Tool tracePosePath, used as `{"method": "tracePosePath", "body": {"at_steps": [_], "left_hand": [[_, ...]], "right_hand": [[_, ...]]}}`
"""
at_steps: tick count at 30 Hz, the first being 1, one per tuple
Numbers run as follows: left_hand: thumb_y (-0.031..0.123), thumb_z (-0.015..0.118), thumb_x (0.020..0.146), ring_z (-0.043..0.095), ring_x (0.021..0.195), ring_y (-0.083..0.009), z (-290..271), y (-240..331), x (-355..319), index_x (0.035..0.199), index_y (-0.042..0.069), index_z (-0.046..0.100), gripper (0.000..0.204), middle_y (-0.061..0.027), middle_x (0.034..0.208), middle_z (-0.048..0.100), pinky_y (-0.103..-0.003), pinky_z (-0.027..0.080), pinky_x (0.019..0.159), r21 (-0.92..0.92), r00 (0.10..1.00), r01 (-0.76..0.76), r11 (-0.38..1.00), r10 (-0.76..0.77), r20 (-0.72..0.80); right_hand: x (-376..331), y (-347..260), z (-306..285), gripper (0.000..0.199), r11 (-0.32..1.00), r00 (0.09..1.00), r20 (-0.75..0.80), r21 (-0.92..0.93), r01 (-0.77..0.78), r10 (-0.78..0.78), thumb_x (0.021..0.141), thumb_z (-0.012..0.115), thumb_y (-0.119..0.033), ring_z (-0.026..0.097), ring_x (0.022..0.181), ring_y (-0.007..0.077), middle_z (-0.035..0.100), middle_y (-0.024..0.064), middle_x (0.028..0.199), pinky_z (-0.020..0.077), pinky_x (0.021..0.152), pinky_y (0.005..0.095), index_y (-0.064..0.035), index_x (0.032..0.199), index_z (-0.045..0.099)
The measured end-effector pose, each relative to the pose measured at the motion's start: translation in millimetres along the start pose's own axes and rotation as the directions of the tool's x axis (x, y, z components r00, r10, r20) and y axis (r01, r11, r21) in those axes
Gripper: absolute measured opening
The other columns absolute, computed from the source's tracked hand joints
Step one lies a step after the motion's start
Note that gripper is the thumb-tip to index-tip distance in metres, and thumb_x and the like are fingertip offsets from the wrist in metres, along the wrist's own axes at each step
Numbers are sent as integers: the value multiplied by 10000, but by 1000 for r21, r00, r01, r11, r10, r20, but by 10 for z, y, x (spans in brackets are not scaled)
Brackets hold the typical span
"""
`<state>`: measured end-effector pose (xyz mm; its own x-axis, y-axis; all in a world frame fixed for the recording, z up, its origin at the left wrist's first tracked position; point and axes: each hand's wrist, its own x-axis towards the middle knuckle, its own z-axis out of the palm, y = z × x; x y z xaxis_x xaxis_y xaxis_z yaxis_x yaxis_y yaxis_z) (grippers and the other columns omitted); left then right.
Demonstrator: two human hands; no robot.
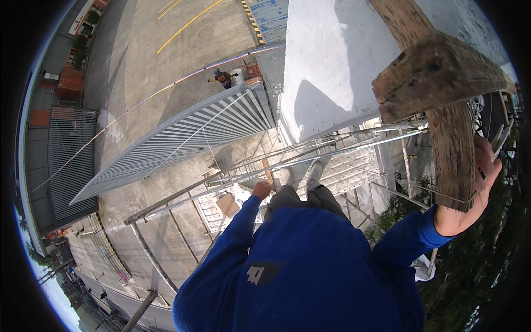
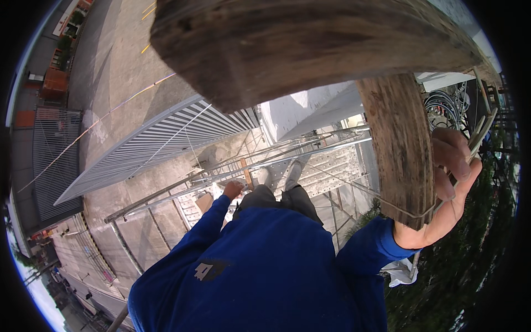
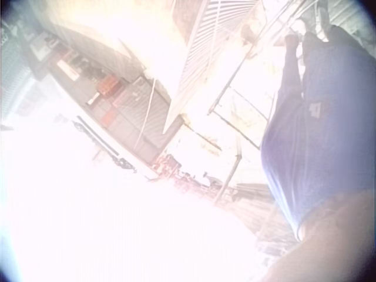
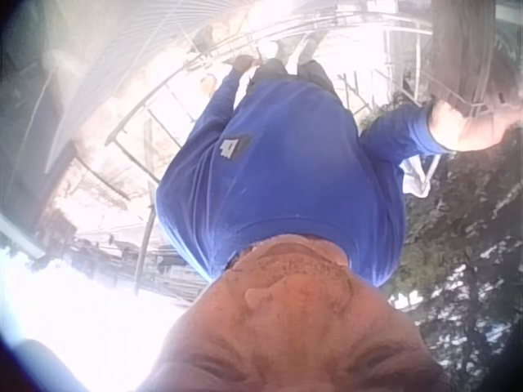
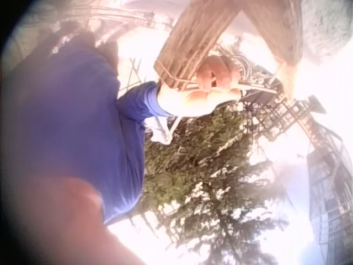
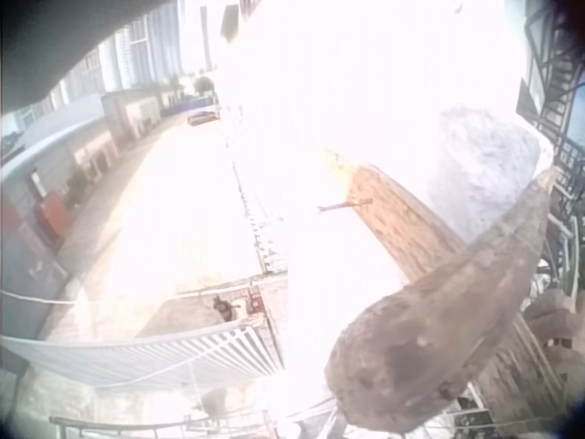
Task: The person secures a wooden plank to a metal scaffolding structure using wire ties. They wrap and twist the wire around the plank and scaffold frame, then measure the plank with a tape measure.
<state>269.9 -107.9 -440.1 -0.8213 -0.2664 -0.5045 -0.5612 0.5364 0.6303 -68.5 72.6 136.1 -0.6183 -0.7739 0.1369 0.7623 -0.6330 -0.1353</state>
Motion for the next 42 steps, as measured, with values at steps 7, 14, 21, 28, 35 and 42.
{"method": "tracePosePath", "body": {"at_steps": [7, 14, 21, 28, 35, 42], "left_hand": [[162, 686, 685, 679, 761, -273, 133, -273, -184, 672, 125, 675, 41, -87, 730, 682, -410, 531, 693, 375, 990, -143, 916, 130, 60], [153, 679, 678, 677, 758, -287, 78, -213, -164, 640, 115, 653, 59, -102, 712, 669, -417, 531, 676, 357, 970, -225, 907, 242, -2], [156, 598, 782, 674, 820, -323, 412, -266, -44, 766, 89, 665, 97, -146, 754, 666, -424, 538, 714, 340, 998, -69, 938, 62, 33], [272, 520, 864, 637, 946, -394, 1190, -662, -115, 896, 38, 701, 298, -214, 947, 674, -467, 502, 851, 63, 991, 118, 991, -122, 51], [246, 530, 809, 640, 937, -386, 859, -531, -367, 879, 7, 681, 291, -248, 947, 664, -455, 491, 841, -118, 966, 207, 971, -184, 181], [180, 544, 788, 668, 843, -322, 692, -420, -287, 765, 15, 667, 208, -180, 873, 688, -426, 510, 759, 104, 995, -102, 989, 99, 29]], "right_hand": [[-6, -5, -10, 214, 1000, 1000, -3, -5, 1, -1, 990, 493, -292, 511, 773, 174, 523, 58, 972, 478, 730, 346, -126, 1106, 426], [4, 3, -24, 223, 999, 999, -14, -16, 30, -30, 985, 498, -300, 503, 737, 161, 522, 62, 952, 474, 701, 334, -121, 1095, 424], [-74, -192, -126, 368, 998, 995, 97, -65, -27, 33, 1019, 387, -338, 480, 989, 219, 529, 98, 1072, 385, 919, 407, -33, 1223, 411], [-208, -305, 5, 346, 990, 997, 76, -144, -3, 14, 1017, 401, -332, 481, 967, 214, 530, 92, 1055, 393, 900, 399, -42, 1204, 413], [-320, -314, 6, 323, 982, 998, 61, -186, 18, -6, 1014, 415, -326, 482, 945, 209, 530, 86, 1038, 401, 881, 391, -51, 1185, 415], [-357, -335, 32, 302, 981, 999, 44, -190, 31, -23, 1011, 429, -319, 483, 924, 204, 531, 80, 1021, 409, 862, 384, -61, 1165, 417]]}}
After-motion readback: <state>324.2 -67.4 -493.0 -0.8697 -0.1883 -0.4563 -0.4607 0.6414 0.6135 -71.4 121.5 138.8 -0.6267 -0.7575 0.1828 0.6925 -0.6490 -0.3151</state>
